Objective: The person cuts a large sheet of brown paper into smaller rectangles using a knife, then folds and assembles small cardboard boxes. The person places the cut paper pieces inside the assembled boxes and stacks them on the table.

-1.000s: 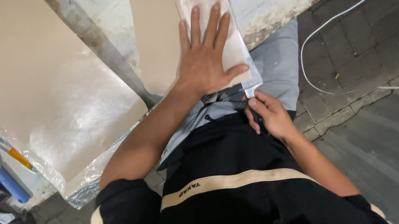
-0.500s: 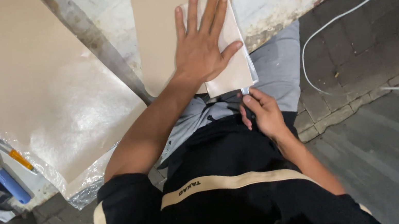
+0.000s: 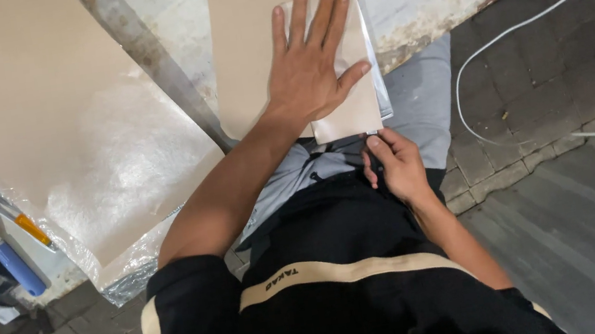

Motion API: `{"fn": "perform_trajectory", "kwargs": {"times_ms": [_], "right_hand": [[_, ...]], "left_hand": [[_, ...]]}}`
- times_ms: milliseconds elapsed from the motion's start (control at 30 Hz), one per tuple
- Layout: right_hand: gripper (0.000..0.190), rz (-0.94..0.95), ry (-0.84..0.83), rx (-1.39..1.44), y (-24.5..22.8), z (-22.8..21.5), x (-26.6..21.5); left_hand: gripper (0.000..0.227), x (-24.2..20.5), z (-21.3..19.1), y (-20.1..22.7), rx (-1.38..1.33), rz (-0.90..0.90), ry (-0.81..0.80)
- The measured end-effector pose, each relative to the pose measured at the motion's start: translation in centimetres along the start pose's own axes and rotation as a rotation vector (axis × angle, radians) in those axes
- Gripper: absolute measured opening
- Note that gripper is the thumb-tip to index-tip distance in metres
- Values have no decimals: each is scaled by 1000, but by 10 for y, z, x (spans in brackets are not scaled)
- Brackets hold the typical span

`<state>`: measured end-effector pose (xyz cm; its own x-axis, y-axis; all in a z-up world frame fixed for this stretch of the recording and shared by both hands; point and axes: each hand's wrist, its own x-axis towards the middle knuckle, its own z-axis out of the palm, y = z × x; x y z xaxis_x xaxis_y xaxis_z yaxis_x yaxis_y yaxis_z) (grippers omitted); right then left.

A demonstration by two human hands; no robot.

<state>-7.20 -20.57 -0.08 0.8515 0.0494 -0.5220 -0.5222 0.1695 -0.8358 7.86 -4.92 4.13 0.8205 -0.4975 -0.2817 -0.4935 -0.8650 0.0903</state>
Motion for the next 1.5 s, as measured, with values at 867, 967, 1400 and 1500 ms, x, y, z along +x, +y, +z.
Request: {"fn": "perform_trajectory", "kwargs": {"times_ms": [867,967,1400,1500], "right_hand": [[52,-676,339,-1472,-95,-107,94],[52,-785,335,-1543,-111,-105,114],[47,-751,260,-1288,-99,-114,112],[44,-819,228,-1042,-89,-116,97]], "left_hand": [[117,35,10,-58,-463,-17,160],[109,40,17,-82,-547,20,232],[48,-23,-39,-148,-1029,17,247],[47,-23,-48,-154,-1040,18,214]]}}
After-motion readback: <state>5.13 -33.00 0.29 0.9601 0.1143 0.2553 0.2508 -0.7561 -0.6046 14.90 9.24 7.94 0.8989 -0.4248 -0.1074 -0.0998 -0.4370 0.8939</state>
